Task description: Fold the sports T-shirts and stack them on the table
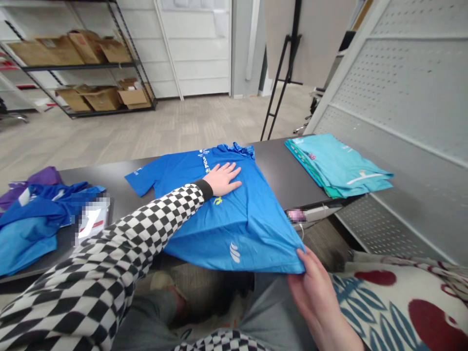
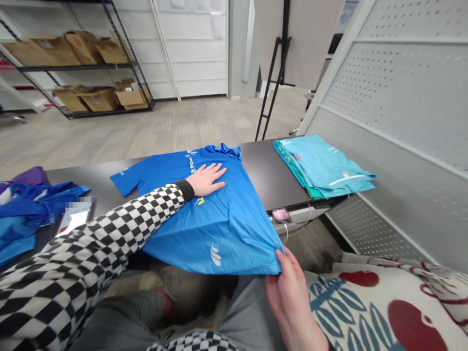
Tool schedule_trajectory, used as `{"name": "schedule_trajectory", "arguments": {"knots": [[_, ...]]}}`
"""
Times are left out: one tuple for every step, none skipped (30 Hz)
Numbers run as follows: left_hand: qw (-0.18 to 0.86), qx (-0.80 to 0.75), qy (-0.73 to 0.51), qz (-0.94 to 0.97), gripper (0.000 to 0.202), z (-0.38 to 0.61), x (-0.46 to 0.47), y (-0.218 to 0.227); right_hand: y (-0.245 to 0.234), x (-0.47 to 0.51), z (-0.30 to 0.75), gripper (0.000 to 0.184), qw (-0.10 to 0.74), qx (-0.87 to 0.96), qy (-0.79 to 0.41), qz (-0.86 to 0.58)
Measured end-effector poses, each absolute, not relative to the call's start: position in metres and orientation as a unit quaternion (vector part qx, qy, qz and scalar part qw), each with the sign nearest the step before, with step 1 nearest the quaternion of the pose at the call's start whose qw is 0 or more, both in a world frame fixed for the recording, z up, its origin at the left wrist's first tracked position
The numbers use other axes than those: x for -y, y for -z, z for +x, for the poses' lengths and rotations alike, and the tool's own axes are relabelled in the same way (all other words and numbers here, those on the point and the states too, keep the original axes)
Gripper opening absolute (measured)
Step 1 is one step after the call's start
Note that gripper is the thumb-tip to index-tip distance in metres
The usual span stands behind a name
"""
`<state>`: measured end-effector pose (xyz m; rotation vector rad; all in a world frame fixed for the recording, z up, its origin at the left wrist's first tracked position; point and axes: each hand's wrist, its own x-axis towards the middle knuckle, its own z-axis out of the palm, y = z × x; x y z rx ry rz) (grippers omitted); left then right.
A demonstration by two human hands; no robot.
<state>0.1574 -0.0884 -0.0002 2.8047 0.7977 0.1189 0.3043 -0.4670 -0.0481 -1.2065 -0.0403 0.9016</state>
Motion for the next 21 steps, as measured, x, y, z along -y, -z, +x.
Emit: {"name": "schedule_trajectory", "arguments": {"knots": [[0.103, -0.27, -0.034, 0.957, 0.081, 0.156, 0.089, 0.003, 0.049, 0.468, 0.306, 0.045, 0.738, 0.013, -0.391, -0.549], [0.098, -0.269, -0.029, 0.958, 0.082, 0.156, 0.089, 0.004, 0.05, 0.469, 0.307, 0.045, 0.743, 0.011, -0.381, -0.55], [0.095, -0.27, -0.026, 0.958, 0.082, 0.157, 0.089, 0.005, 0.05, 0.47, 0.308, 0.046, 0.746, 0.01, -0.377, -0.549], [0.094, -0.272, -0.023, 0.958, 0.082, 0.158, 0.088, 0.004, 0.049, 0.471, 0.309, 0.047, 0.746, 0.011, -0.376, -0.549], [0.096, -0.274, -0.02, 0.957, 0.081, 0.159, 0.087, 0.002, 0.048, 0.472, 0.309, 0.049, 0.745, 0.011, -0.378, -0.549], [0.1, -0.277, -0.016, 0.956, 0.081, 0.161, 0.086, -0.001, 0.047, 0.473, 0.31, 0.051, 0.744, 0.01, -0.38, -0.55], [0.104, -0.278, -0.012, 0.955, 0.081, 0.163, 0.084, -0.005, 0.046, 0.473, 0.311, 0.052, 0.743, 0.01, -0.381, -0.551], [0.108, -0.279, -0.013, 0.954, 0.078, 0.166, 0.081, -0.01, 0.045, 0.473, 0.311, 0.053, 0.741, 0.009, -0.383, -0.551], [0.108, -0.279, -0.022, 0.954, 0.072, 0.171, 0.077, -0.016, 0.044, 0.473, 0.31, 0.054, 0.74, 0.009, -0.386, -0.551], [0.106, -0.279, -0.043, 0.954, 0.064, 0.178, 0.071, -0.022, 0.043, 0.473, 0.309, 0.054, 0.738, 0.011, -0.392, -0.549], [0.101, -0.278, -0.073, 0.952, 0.057, 0.187, 0.063, -0.029, 0.041, 0.473, 0.308, 0.053, 0.736, 0.015, -0.399, -0.547], [0.095, -0.276, -0.108, 0.95, 0.052, 0.197, 0.054, -0.036, 0.04, 0.472, 0.306, 0.053, 0.733, 0.021, -0.408, -0.544], [0.089, -0.273, -0.142, 0.947, 0.05, 0.209, 0.044, -0.042, 0.039, 0.472, 0.304, 0.053, 0.73, 0.028, -0.416, -0.541], [0.086, -0.267, -0.164, 0.946, 0.05, 0.222, 0.033, -0.048, 0.039, 0.472, 0.301, 0.053, 0.727, 0.038, -0.422, -0.54], [0.085, -0.26, -0.173, 0.946, 0.052, 0.235, 0.022, -0.052, 0.039, 0.472, 0.299, 0.052, 0.725, 0.049, -0.424, -0.54], [0.091, -0.258, -0.167, 0.947, 0.054, 0.248, 0.012, -0.054, 0.039, 0.473, 0.297, 0.051, 0.723, 0.062, -0.425, -0.541], [0.1, -0.262, -0.153, 0.948, 0.057, 0.261, 0.003, -0.055, 0.041, 0.474, 0.296, 0.05, 0.72, 0.076, -0.427, -0.542], [0.112, -0.272, -0.135, 0.946, 0.058, 0.272, -0.005, -0.054, 0.042, 0.475, 0.296, 0.05, 0.715, 0.091, -0.43, -0.543], [0.123, -0.284, -0.117, 0.944, 0.056, 0.283, -0.012, -0.053, 0.045, 0.476, 0.296, 0.05, 0.709, 0.106, -0.435, -0.544], [0.133, -0.297, -0.104, 0.94, 0.051, 0.291, -0.017, -0.05, 0.048, 0.477, 0.298, 0.05, 0.702, 0.118, -0.441, -0.547], [0.14, -0.306, -0.095, 0.937, 0.042, 0.298, -0.022, -0.048, 0.05, 0.478, 0.3, 0.05, 0.693, 0.128, -0.444, -0.553]]}}
